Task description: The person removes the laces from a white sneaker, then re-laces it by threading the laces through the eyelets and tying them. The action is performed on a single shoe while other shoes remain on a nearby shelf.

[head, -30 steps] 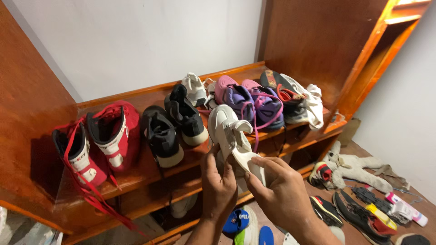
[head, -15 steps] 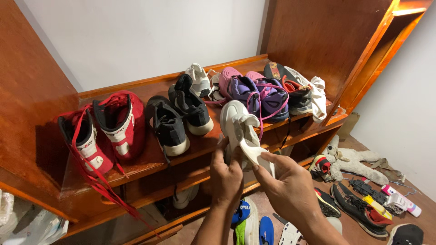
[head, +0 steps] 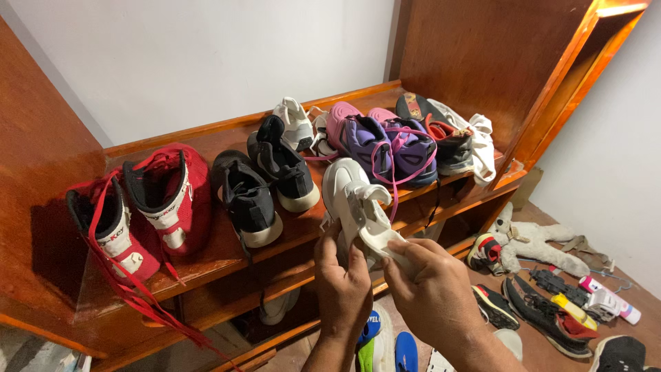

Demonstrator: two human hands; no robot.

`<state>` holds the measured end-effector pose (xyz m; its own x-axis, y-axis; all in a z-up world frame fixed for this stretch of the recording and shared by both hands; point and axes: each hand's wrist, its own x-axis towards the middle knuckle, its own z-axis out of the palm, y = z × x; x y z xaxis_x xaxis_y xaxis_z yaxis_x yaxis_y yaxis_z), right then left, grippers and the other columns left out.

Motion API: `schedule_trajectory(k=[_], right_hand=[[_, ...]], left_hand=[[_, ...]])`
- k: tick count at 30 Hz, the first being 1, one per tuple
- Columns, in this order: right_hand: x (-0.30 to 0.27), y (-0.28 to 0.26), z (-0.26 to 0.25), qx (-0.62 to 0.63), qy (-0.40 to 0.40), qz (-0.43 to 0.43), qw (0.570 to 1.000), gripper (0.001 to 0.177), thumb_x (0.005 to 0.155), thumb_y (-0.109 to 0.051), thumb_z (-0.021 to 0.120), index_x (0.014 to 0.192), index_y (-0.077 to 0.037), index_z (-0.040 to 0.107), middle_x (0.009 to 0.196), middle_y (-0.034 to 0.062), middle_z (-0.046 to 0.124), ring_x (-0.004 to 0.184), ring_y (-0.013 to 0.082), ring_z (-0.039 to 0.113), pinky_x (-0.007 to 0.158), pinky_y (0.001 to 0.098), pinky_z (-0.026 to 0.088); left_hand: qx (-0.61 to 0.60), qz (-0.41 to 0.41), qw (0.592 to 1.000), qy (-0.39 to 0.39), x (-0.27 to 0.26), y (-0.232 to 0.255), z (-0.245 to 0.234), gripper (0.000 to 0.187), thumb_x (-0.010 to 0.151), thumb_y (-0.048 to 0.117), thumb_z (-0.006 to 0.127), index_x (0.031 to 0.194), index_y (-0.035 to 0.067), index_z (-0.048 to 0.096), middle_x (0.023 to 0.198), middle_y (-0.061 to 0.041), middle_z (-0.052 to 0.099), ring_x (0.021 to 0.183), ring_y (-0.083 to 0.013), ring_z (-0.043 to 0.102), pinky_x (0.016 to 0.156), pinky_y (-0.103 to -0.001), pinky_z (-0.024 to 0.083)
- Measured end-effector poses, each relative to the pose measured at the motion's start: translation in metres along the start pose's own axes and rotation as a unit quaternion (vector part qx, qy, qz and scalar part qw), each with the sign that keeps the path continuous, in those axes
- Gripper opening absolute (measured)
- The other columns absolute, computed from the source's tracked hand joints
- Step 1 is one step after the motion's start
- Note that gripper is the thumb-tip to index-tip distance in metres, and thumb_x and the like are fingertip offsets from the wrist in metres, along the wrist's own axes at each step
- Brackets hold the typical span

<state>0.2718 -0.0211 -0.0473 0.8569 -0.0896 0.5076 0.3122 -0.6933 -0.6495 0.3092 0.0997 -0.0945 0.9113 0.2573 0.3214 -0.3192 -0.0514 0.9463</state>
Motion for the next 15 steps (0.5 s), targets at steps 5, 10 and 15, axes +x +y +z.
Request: schedule_trajectory(k=[5,10,15], right_hand=[[-0.006,0.006,0.01,0.041,0.018,0.051,0.998,0.017,0.083,-0.015,0.074,0.092,-0.001,0.074,0.095,0.0121,0.076,0.074,0.0235,0.072,0.065,0.0335,0.059],[-0.01,0.008,0.015,0.015,0.006,0.045,0.999,0.015,0.082,-0.016,0.075,0.088,-0.002,0.073,0.096,0.0122,0.074,0.075,0.0264,0.075,0.067,0.035,0.059],[-0.001,0.004,0.006,-0.023,-0.051,0.044,0.997,0.023,0.076,-0.019,0.077,0.094,-0.004,0.075,0.097,0.0153,0.07,0.079,0.031,0.072,0.069,0.0382,0.058]], left_hand=[[-0.003,-0.019,1.0,-0.006,-0.002,-0.01,0.0,0.048,0.096,0.018,0.057,0.141,0.001,0.051,0.135,-0.018,0.061,0.124,-0.0308,0.063,0.101,-0.04,0.052],[0.041,0.019,0.999,0.014,-0.002,-0.023,0.001,0.047,0.091,0.016,0.061,0.136,0.001,0.056,0.134,-0.02,0.062,0.123,-0.032,0.063,0.102,-0.04,0.051],[0.011,0.024,1.0,0.012,-0.004,-0.02,0.004,0.051,0.087,0.014,0.062,0.135,-0.001,0.056,0.132,-0.02,0.063,0.122,-0.0321,0.064,0.104,-0.04,0.05]])
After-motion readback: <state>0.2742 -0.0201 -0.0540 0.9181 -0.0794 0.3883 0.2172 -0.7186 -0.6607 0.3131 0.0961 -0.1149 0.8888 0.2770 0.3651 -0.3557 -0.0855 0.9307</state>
